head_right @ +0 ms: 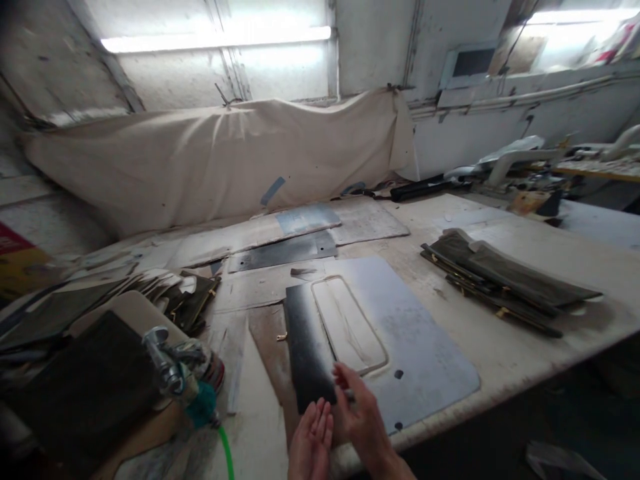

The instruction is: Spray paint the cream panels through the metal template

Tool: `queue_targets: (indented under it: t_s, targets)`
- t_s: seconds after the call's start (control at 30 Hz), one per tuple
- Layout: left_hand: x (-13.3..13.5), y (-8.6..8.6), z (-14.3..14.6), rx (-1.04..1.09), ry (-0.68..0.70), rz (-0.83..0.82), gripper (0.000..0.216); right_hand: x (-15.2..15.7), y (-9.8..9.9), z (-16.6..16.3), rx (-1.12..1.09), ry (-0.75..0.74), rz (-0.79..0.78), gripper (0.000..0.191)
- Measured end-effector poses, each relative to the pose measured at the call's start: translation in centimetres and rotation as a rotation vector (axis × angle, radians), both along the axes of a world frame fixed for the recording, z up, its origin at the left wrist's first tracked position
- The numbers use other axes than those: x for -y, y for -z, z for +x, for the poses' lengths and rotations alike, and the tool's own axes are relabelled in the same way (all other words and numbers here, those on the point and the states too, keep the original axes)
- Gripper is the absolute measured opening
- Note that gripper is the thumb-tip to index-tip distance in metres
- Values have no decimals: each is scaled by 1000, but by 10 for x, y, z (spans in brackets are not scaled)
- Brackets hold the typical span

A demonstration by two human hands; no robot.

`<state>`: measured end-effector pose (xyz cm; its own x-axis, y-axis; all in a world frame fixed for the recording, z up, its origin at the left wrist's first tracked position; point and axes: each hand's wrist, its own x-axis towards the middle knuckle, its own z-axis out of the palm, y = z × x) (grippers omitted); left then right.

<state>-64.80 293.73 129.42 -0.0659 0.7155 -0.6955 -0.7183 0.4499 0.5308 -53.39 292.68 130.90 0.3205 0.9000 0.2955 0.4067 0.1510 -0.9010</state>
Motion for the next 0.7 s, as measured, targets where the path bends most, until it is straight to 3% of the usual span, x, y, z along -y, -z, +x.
queue_targets:
  t_s: [0.13,0.23,0.33,0.5,0.7]
  targets:
    - [16,-2,58,180,-49,-134,8,47,65,117,391,118,-64,31]
    - [39,0,98,166,-43,-201,6,63,89,169,664,49,-134,39]
    - [51,-1,131,109,-107,-154,9,69,90,194,731,-27,-166,44]
    - [43,-5,161,68,-142,-102,8,75,78,215,793,-105,-200,48]
    - [24,22,176,-170,-65,102,11,63,78,228,815,-119,-254,60]
